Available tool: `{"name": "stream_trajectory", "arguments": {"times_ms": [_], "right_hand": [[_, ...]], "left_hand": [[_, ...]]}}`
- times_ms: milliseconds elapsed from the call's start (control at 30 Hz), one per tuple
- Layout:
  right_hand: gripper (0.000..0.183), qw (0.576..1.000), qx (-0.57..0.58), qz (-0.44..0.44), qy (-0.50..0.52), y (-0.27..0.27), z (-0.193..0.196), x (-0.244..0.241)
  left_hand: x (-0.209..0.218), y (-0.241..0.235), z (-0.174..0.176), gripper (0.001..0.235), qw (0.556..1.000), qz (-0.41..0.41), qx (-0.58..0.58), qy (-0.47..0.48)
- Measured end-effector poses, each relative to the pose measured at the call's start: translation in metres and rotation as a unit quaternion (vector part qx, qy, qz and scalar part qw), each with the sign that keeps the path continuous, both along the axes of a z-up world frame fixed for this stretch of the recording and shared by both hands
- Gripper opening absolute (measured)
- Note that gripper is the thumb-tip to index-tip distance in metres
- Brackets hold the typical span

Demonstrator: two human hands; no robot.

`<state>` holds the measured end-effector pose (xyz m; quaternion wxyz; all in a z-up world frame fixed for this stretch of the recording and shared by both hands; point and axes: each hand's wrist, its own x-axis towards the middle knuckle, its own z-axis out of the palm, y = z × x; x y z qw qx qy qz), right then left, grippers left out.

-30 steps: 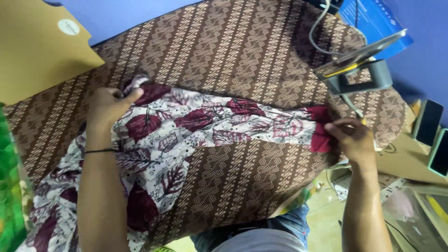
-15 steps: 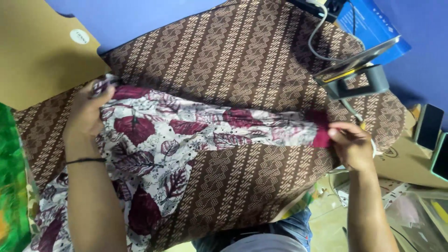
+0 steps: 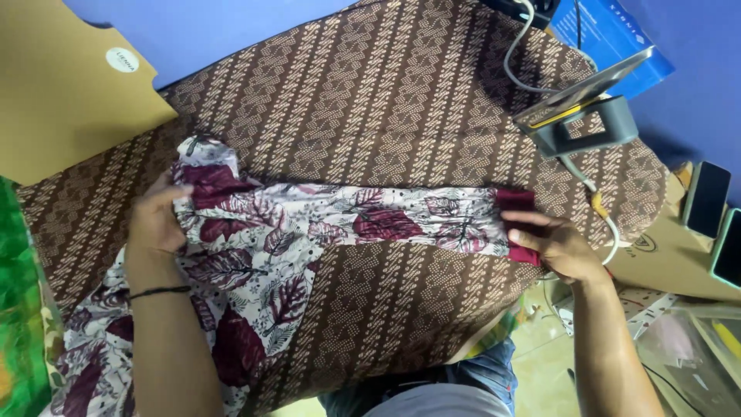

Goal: Ironing a patterned shirt on an ironing board.

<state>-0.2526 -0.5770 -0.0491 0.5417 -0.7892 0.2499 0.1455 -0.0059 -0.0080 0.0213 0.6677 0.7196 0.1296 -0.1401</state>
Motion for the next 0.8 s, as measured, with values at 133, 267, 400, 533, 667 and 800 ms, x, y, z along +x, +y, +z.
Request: {"name": "stream_trajectory", "arguments": {"times_ms": [133, 267, 400, 533, 667, 800], "right_hand": [[0.036, 0.980, 0.042, -0.105, -0.165, -0.014, -0.012, -0.026], [0.037, 0.940, 0.045, -0.089, -0.326, -0.077, -0.036, -0.110], [0.028, 0.959, 0.025, -0.150, -0.238, -0.056, 0.041, -0.119], [0.024, 0.943, 0.056, -0.292, -0.151, -0.040, 0.035, -0.086], [0.025, 0.958, 0.062, -0.270, -0.080, -0.038, 0.006, -0.051], [0.048, 0.940, 0.181, -0.240, -0.163, -0.039, -0.024, -0.035]], "left_hand": [[-0.011, 0.012, 0.014, 0.049, 0.999, -0.010, -0.019, -0.043], [-0.032, 0.030, 0.060, 0.045, 0.968, 0.022, -0.158, -0.193], [-0.014, 0.032, 0.074, 0.031, 0.954, -0.025, -0.088, -0.284], [0.025, -0.006, 0.055, 0.055, 0.979, -0.074, -0.066, -0.180], [0.048, -0.042, 0.007, 0.028, 0.979, -0.088, -0.078, -0.166], [0.061, -0.069, -0.020, 0.032, 0.985, -0.087, 0.060, -0.140]]}}
